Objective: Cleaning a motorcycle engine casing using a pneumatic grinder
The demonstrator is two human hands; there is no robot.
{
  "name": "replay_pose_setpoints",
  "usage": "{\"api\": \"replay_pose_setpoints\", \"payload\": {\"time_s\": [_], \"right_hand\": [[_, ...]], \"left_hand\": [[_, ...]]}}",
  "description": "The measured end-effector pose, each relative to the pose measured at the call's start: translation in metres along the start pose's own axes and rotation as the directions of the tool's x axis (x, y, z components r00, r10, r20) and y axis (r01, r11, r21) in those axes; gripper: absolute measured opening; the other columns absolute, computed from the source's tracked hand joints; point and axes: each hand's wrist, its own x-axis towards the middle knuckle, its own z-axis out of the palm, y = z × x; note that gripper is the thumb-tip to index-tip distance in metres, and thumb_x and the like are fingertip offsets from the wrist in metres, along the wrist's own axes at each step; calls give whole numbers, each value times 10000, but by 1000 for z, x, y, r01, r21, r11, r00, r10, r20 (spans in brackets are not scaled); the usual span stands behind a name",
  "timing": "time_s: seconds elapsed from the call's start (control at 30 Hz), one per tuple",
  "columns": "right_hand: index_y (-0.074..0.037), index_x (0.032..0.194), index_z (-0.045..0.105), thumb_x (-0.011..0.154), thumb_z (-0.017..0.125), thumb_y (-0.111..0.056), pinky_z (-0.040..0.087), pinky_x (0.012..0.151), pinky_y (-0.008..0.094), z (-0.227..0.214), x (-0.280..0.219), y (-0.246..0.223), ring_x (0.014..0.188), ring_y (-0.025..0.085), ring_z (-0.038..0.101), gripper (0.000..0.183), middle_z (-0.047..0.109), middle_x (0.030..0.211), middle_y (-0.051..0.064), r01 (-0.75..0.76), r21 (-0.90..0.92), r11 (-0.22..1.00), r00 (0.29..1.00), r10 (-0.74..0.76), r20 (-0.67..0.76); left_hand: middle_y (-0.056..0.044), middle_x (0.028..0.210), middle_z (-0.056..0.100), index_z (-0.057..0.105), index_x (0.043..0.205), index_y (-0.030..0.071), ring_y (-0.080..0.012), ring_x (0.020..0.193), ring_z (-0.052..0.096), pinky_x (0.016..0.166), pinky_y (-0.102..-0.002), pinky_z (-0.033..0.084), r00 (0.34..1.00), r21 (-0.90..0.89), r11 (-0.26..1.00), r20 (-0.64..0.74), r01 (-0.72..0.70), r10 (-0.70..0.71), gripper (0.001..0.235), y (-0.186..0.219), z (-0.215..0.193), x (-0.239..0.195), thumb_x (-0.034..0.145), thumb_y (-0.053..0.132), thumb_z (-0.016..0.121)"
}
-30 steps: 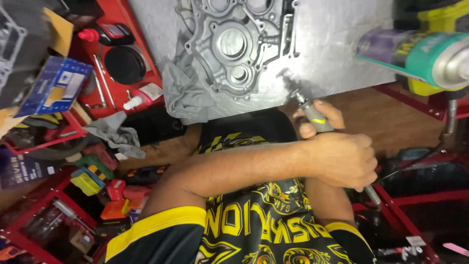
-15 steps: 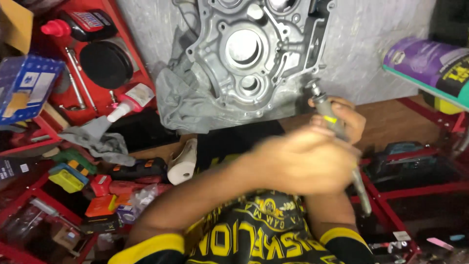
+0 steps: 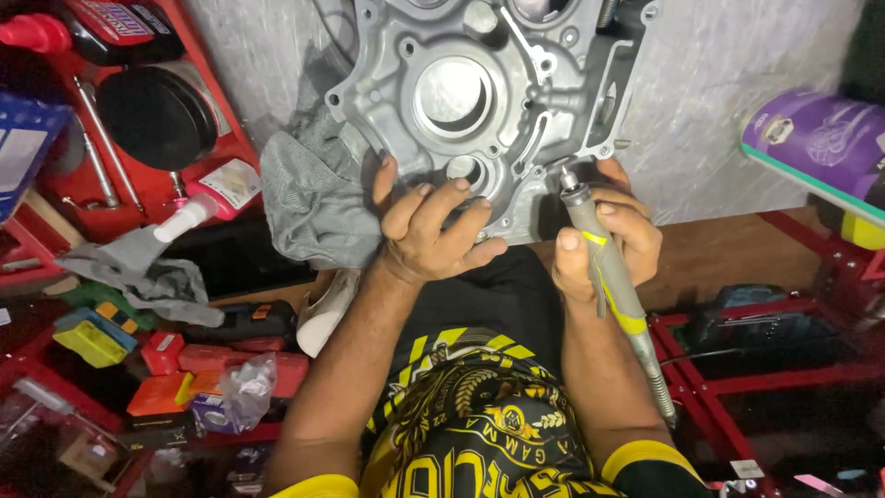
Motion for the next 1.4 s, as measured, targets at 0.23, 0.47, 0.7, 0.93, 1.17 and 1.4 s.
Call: {"api": "replay_pose_setpoints", "payload": {"time_s": [0.23,0.47,0.7,0.93,1.17,1.4], "right_hand": [[57,1017,501,917,769,-131,435,1062,698,6,-6,1,848,323,634,343,568,941,203,9,7,1000,1000,-9,17],[58,1007,450,949,721,-187,423,1101,672,-3,-4,9,769,339,578,370,521,923,224,15,-13,1000,1000,-15,-3],[31,982,427,937,710,-222,316,1187,685,-19,9,11,766,344,599,383,532,882,228,57,-18,998,998,-57,28],[73,958,476,934,723,-203,400,1166,640,-22,45,21,771,312,555,371,515,872,214,2,1,1000,994,-2,107],[5,1031,515,923,739,-244,519,1082,607,3,81,10,903,293,547,352,532,936,172,-51,-45,998,992,55,110],[-59,1044,543,897,743,-321,492,842,409,16,93,-1,859,280,594,362,575,887,164,-132,-187,973,987,147,69]], "left_hand": [[-21,1162,705,728,960,238,-187,1093,562,1071,-318,460,1000,16,1000,3,-13,13,463,-2,2,1,953,676,580],[-24,1166,698,696,948,235,-186,1094,543,1087,-318,438,1000,-2,1000,7,-10,10,455,-3,3,3,976,663,544],[-7,1172,691,682,926,236,-203,1108,500,1096,-323,424,1000,3,1000,-12,12,-12,454,0,3,1,971,669,549],[-3,1172,694,679,927,226,-205,1098,495,1111,-331,414,999,-9,1000,-24,23,-24,445,1,2,5,983,646,543],[23,1062,686,660,848,205,-186,1055,468,1100,-468,393,1000,-90,996,9,6,-5,428,-4,1,5,1034,561,514],[0,1096,657,669,821,147,-213,1045,467,1066,-666,388,986,-265,964,157,-11,54,350,-26,-32,-14,1023,423,597]]}}
